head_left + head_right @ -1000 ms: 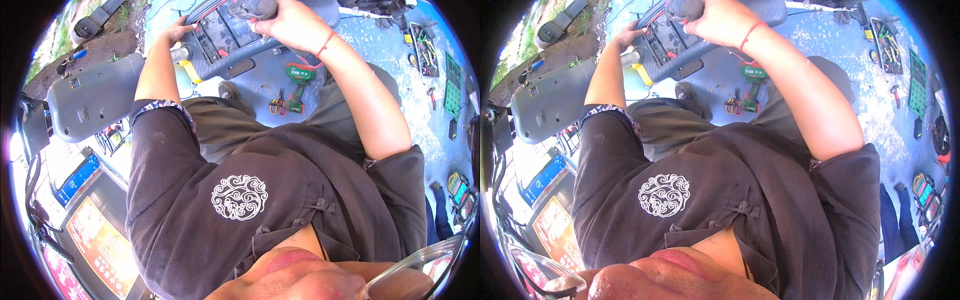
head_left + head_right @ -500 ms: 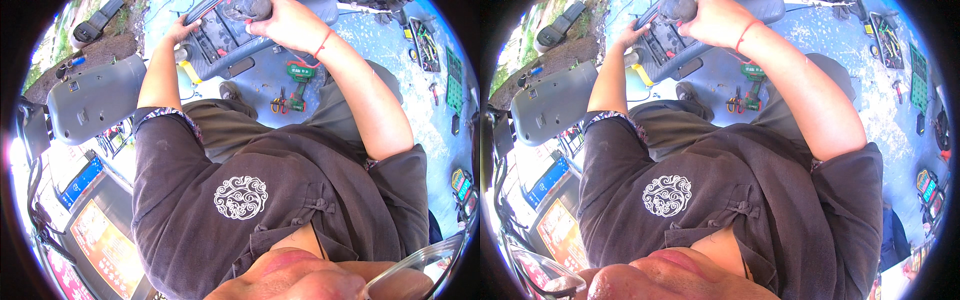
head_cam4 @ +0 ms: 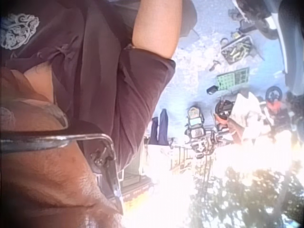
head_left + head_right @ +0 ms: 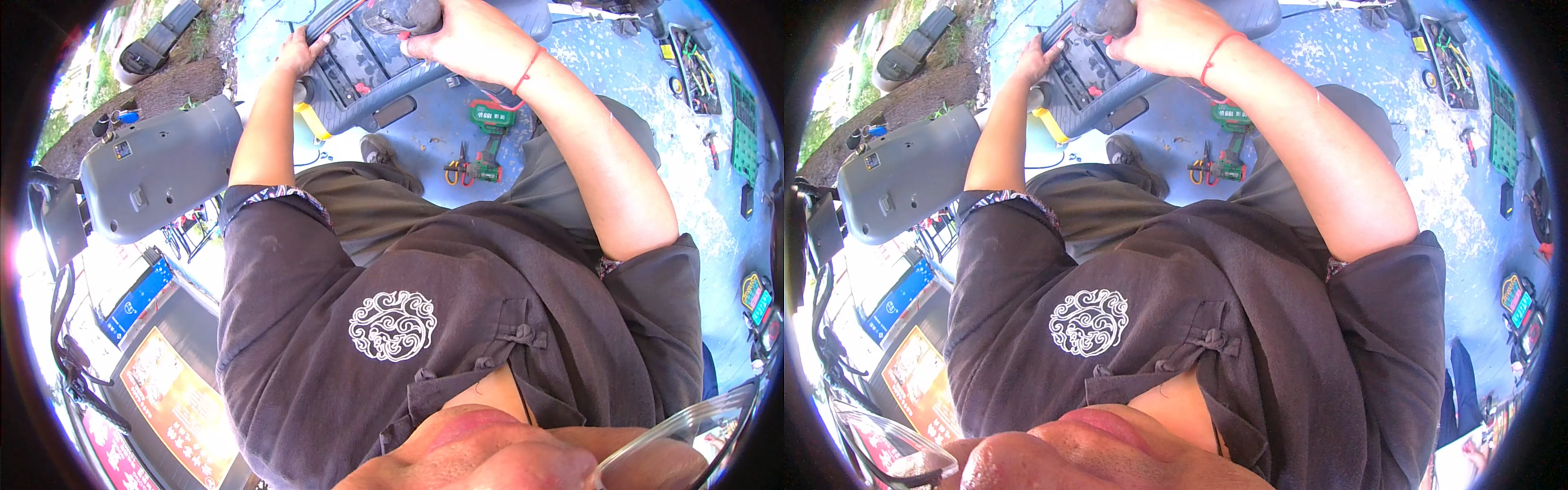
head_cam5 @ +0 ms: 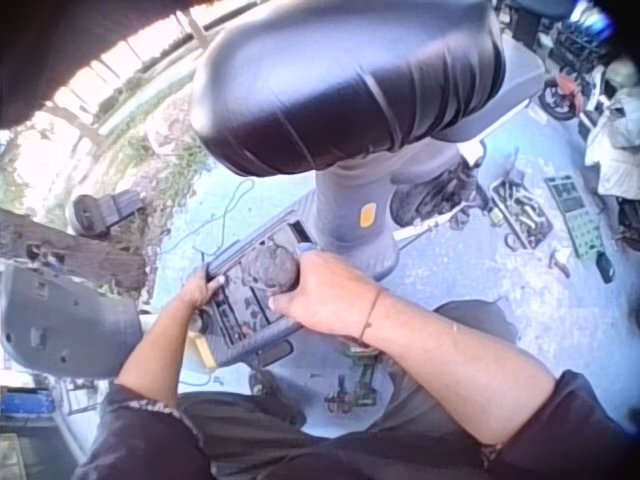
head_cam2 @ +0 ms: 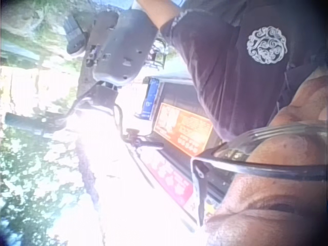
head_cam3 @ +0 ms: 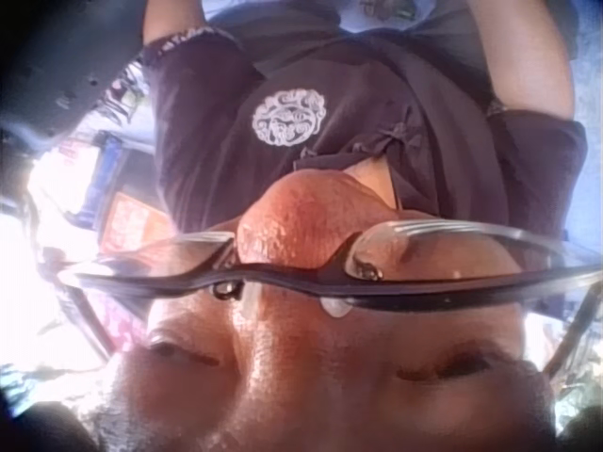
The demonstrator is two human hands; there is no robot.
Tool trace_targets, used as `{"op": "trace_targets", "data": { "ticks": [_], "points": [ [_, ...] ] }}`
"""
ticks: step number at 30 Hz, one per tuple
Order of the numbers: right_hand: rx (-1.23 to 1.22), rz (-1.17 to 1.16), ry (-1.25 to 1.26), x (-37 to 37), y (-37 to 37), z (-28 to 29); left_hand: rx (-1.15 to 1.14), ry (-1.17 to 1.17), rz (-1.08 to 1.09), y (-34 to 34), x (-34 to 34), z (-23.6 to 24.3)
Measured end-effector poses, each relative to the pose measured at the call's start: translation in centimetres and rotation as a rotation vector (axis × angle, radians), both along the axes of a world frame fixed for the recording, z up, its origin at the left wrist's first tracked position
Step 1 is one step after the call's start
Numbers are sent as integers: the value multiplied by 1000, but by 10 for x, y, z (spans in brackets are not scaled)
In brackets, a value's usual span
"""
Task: The person uses a cordless drill to remove screws from the floorboard of a light blue electric scooter. They lift the floorboard, place a blue foam pad underneath, and then reattach the floorboard, securing it with screws.
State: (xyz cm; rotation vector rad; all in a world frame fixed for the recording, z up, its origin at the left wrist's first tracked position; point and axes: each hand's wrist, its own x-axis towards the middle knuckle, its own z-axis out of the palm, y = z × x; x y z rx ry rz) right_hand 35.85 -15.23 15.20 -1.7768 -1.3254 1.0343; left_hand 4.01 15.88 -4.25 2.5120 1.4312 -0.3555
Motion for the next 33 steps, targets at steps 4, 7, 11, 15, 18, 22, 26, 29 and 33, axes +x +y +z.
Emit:
{"op": "trace_targets", "data": {
  "ticks": [4, 7, 11, 15, 18, 22, 26, 29, 33],
  "points": [
    [19, 19, 18, 2, 1, -4, -101, 13, 18, 17, -3, -1],
    [18, 27, -3, 6, -1, -5, -249, 34, 65, 21, 6, 5],
    [33, -2, 67, 10, -8, -4, -257, 8, 105, 15, 9, 6],
    [30, 11, 15, 7, -5, -2, -99, 53, 56, 14, 0, 2],
    [13, 23, 31, 4, 3, -2, -172, 19, 73, 18, -7, 4],
    [-69, 12, 5, 6, 7, -2, -342, -145, 143, 6, 9, 14],
    [54, -4, -31, 1, -4, 2, -480, -172, 248, 17, 23, 11],
    [37, 59, -75, -11, -15, -3, -456, -280, 342, 26, -5, 10],
    [75, 22, 34, -13, -33, 18, -358, -217, 220, 40, -35, 10]
  ]
}}
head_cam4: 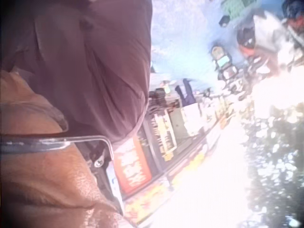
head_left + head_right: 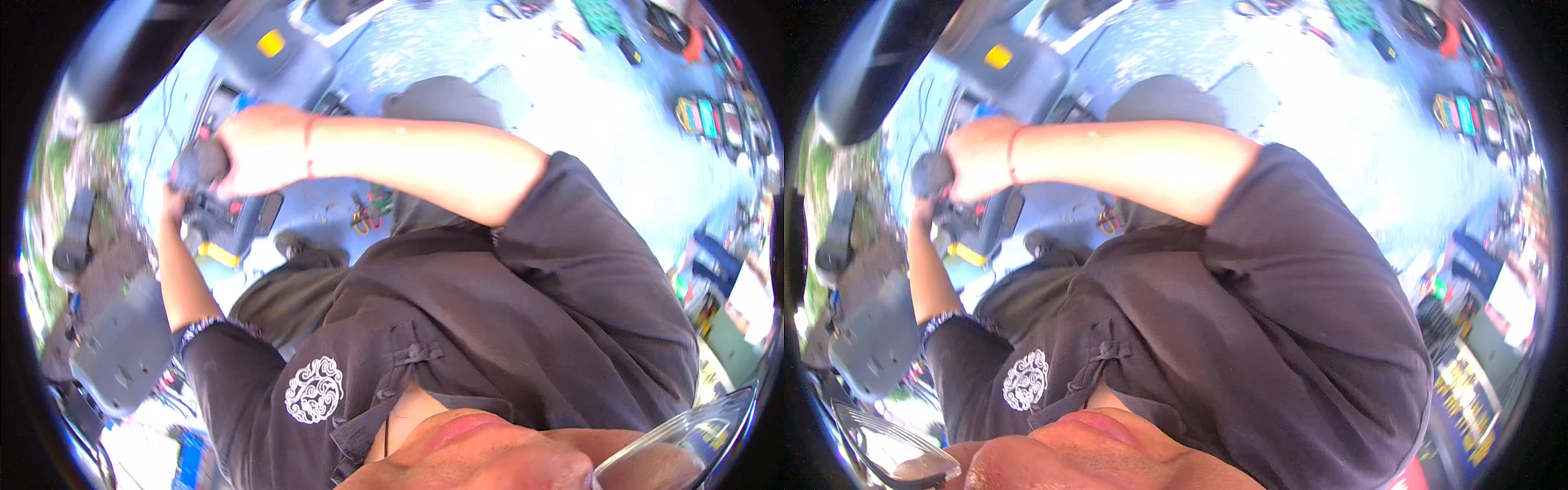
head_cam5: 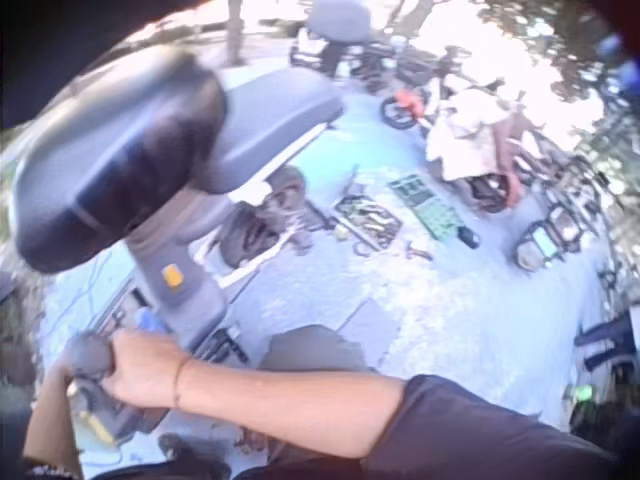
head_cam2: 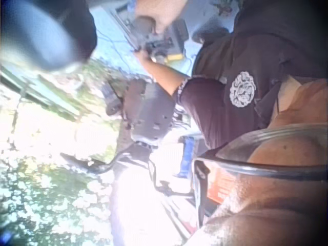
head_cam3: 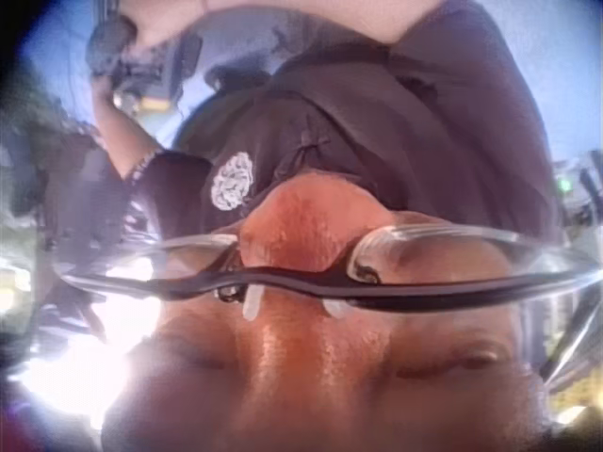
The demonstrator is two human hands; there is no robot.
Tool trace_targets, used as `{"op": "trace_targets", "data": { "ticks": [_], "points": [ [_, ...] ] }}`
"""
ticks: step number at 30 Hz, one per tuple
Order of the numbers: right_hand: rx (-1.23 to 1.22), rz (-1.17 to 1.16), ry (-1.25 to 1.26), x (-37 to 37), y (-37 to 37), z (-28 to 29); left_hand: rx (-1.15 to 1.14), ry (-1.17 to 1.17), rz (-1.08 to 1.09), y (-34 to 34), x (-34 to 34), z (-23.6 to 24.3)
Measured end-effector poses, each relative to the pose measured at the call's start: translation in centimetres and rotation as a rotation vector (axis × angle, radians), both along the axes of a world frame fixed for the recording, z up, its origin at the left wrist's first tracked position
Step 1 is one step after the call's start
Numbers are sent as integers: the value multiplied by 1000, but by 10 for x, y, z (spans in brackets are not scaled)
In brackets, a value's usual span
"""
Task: The person uses a cordless drill to remove screws from the floorboard of a light blue electric scooter. They lift the floorboard, place a blue foam pad underneath, and then reattach the floorboard, securing it with screws.
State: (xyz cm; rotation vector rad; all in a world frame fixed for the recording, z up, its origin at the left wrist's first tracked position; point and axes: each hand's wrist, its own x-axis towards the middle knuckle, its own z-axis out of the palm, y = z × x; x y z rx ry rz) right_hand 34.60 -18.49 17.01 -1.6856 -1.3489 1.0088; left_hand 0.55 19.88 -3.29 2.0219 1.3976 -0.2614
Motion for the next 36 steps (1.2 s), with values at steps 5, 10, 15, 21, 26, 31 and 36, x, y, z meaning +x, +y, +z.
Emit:
{"op": "trace_targets", "data": {
  "ticks": [5, 10, 15, 21, 26, 31, 36],
  "points": [
    [220, 42, 149, 35, -56, 32, 579, 479, -239, -59, 66, 35],
    [414, -280, 173, 99, -202, 34, 814, -186, -346, -182, 88, 79],
    [24, -782, -253, 167, -381, -57, 678, -332, -519, -320, 61, 89],
    [-552, -1097, -240, 157, -534, -274, 84, -281, -311, -383, -6, 29],
    [-1176, -1108, -286, 98, -570, -378, -33, -17, -354, -416, 12, 46],
    [-1347, -1128, -361, 60, -574, -436, -121, 86, -281, -424, 17, 24],
    [-1263, -1115, -453, 77, -513, -410, -123, 105, -259, -431, 10, 6]
  ]
}}
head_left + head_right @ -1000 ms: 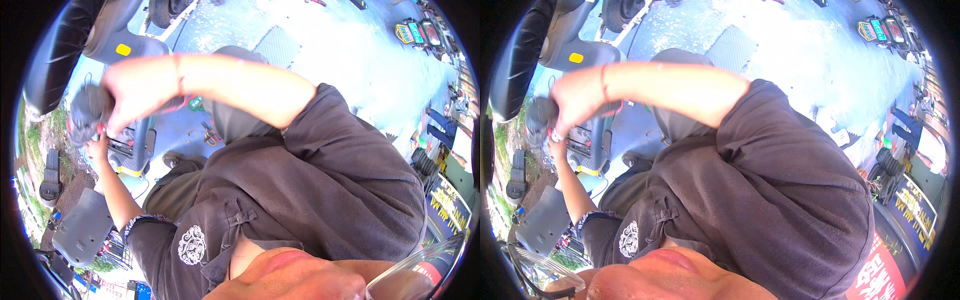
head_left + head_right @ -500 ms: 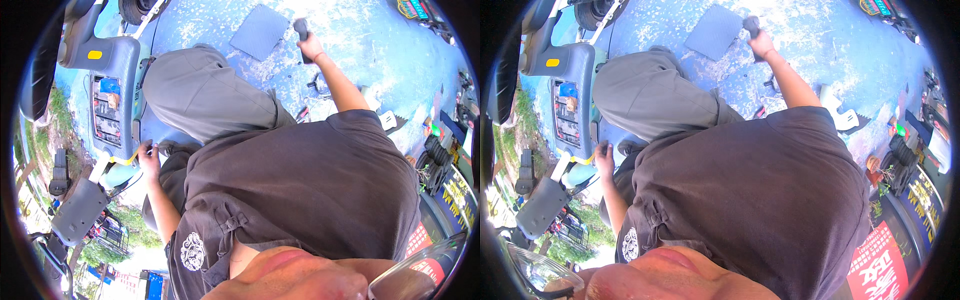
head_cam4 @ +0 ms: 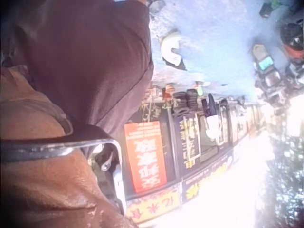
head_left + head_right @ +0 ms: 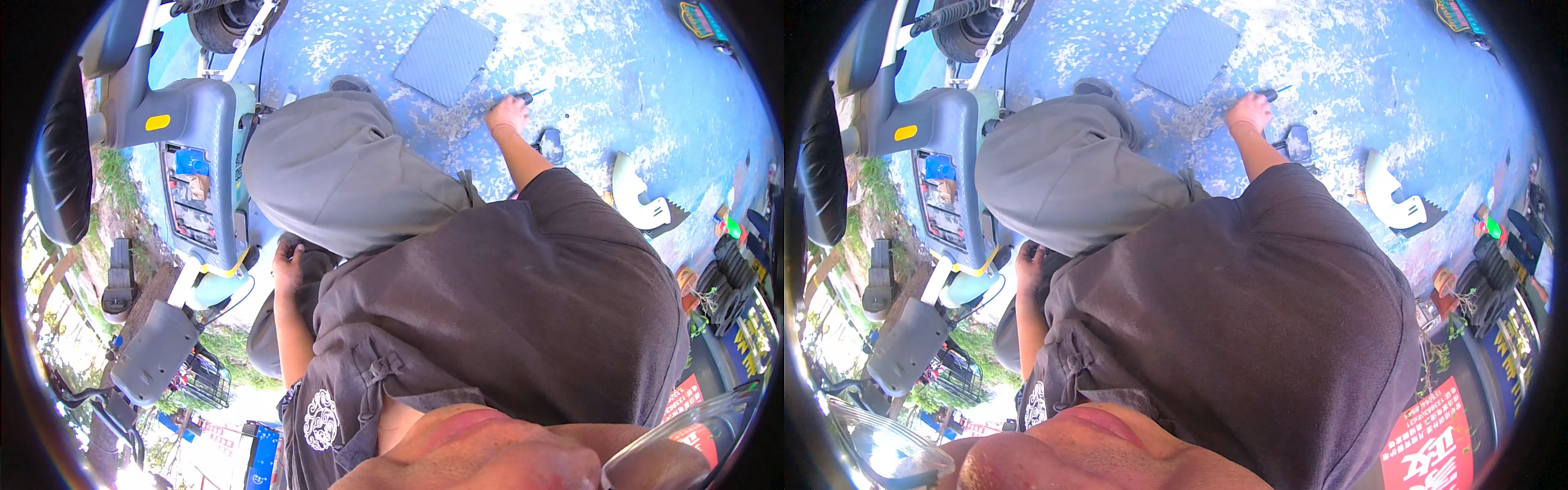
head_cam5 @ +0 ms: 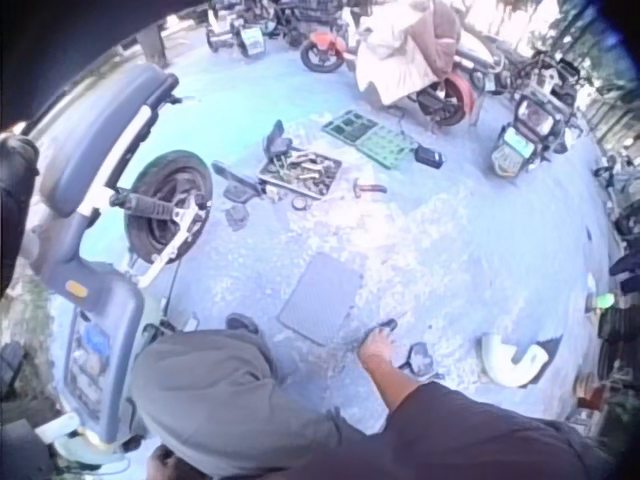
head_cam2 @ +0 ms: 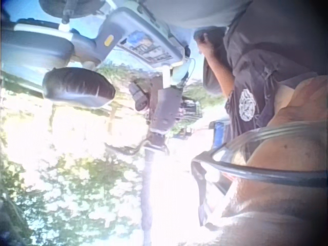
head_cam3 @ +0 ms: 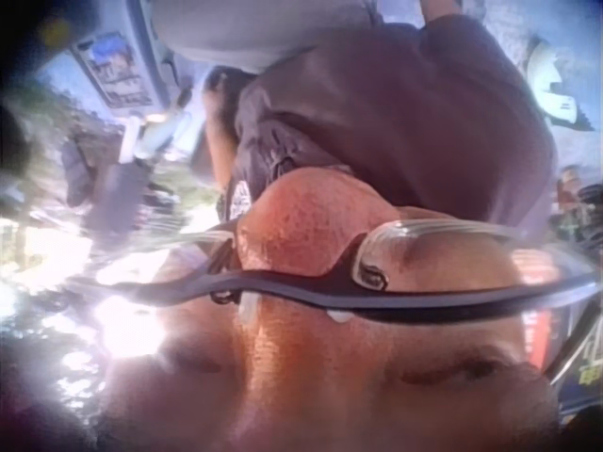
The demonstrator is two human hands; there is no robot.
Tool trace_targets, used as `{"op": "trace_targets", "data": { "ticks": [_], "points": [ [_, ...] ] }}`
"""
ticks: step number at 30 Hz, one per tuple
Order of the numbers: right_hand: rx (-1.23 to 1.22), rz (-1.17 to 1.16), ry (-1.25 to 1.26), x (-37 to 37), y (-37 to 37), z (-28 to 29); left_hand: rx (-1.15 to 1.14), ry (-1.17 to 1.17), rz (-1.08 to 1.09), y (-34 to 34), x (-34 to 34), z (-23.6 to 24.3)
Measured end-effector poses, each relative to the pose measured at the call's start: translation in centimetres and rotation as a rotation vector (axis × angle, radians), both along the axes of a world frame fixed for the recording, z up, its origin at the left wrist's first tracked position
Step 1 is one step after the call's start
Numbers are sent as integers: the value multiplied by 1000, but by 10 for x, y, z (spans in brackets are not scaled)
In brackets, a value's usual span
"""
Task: The person uses a cordless drill to remove screws from the floorboard of a light blue electric scooter. They lift the floorboard, place a blue foam pad underneath, and then reattach the floorboard, securing it with screws.
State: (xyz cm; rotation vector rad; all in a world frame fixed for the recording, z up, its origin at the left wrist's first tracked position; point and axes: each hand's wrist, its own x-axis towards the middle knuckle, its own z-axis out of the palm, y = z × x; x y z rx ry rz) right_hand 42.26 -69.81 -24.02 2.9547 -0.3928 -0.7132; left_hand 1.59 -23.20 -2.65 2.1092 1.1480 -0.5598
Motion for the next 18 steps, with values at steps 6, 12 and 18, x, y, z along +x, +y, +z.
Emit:
{"op": "trace_targets", "data": {
  "ticks": [6, 12, 18],
  "points": [
    [617, -296, 237, 77, 52, -80, -99, -27, 136, -5, -5, 1],
    [459, -328, 578, 99, 28, -181, -227, -64, 139, 7, 10, -19],
    [1033, -1010, 81, 54, 89, -120, -117, 39, 149, -18, -12, 17]
  ]
}}
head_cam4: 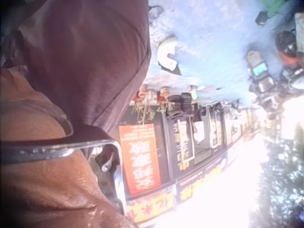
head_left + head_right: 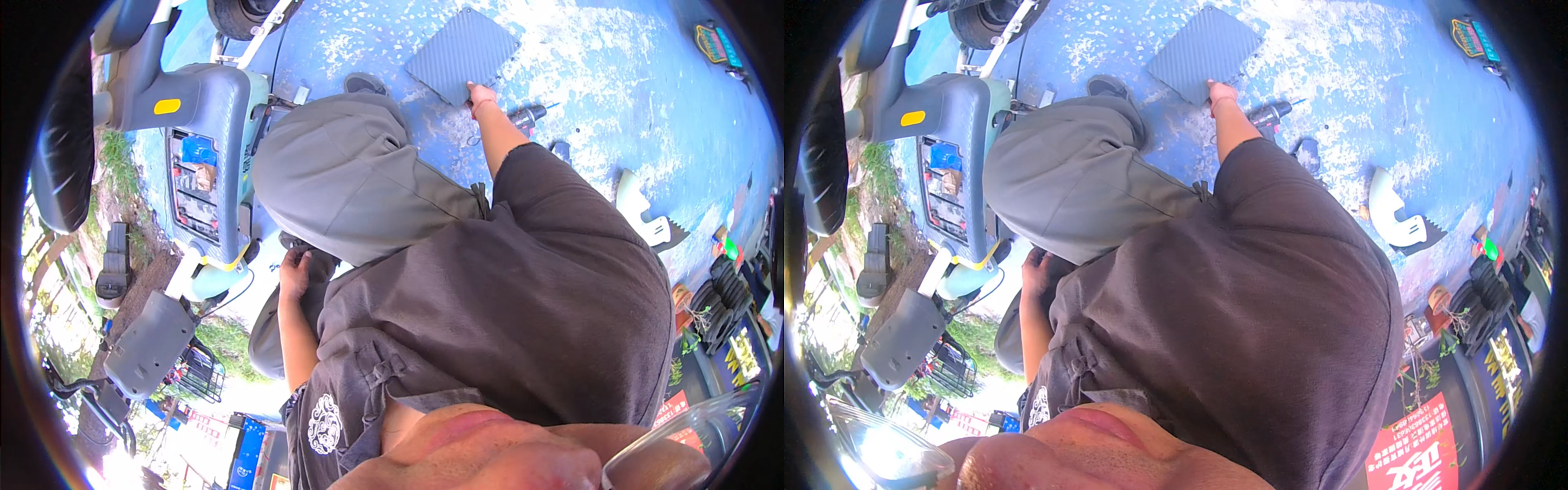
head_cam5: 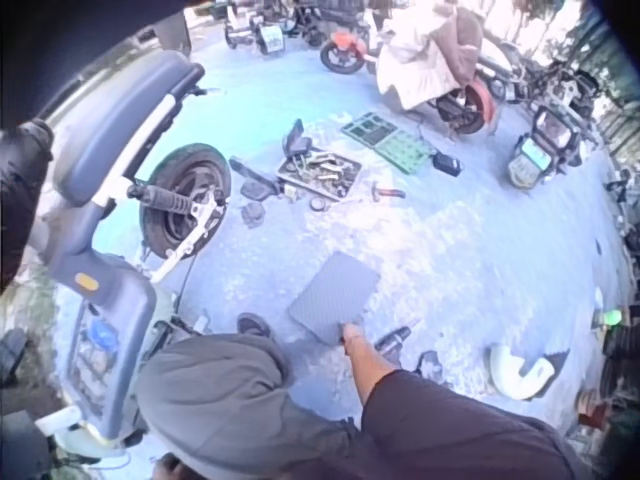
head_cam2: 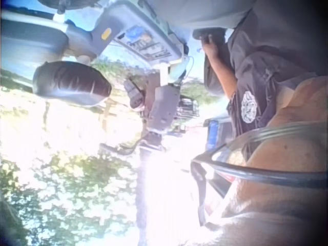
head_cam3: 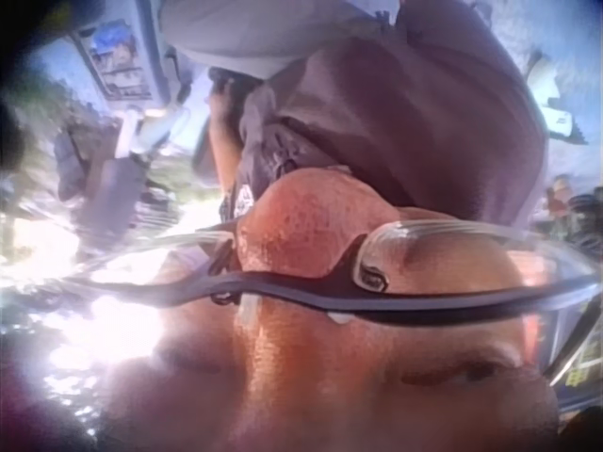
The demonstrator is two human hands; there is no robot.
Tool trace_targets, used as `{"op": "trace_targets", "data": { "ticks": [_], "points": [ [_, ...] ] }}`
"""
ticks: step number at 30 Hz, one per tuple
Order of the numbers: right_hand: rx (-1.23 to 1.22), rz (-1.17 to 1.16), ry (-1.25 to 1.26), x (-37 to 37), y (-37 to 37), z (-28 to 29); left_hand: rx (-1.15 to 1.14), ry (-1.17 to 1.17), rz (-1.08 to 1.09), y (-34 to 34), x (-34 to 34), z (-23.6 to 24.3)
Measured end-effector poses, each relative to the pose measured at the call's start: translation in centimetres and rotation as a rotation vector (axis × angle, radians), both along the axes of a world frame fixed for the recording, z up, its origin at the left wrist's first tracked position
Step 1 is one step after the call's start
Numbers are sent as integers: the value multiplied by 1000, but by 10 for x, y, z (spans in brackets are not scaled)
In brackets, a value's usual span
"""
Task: The person uses a cordless drill to remove screws from the floorboard of a light blue electric scooter. They lift the floorboard, place a blue foam pad underneath, and then reattach the floorboard, securing it with screws.
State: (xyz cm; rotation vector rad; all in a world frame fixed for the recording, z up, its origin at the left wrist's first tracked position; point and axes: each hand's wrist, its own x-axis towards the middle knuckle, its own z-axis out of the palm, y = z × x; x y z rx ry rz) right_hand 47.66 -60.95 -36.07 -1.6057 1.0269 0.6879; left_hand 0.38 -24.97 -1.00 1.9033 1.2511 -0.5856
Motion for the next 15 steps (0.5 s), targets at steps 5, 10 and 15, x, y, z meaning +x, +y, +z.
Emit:
{"op": "trace_targets", "data": {
  "ticks": [5, 10, 15],
  "points": [
    [357, -245, -209, -3, -17, 40, -7, -67, -27, 14, 6, -1],
    [552, -192, -294, -6, -27, 125, -55, -235, 73, 27, 2, 11],
    [788, -49, -453, -8, -22, 286, 61, -411, 152, 29, 16, 51]
  ]
}}
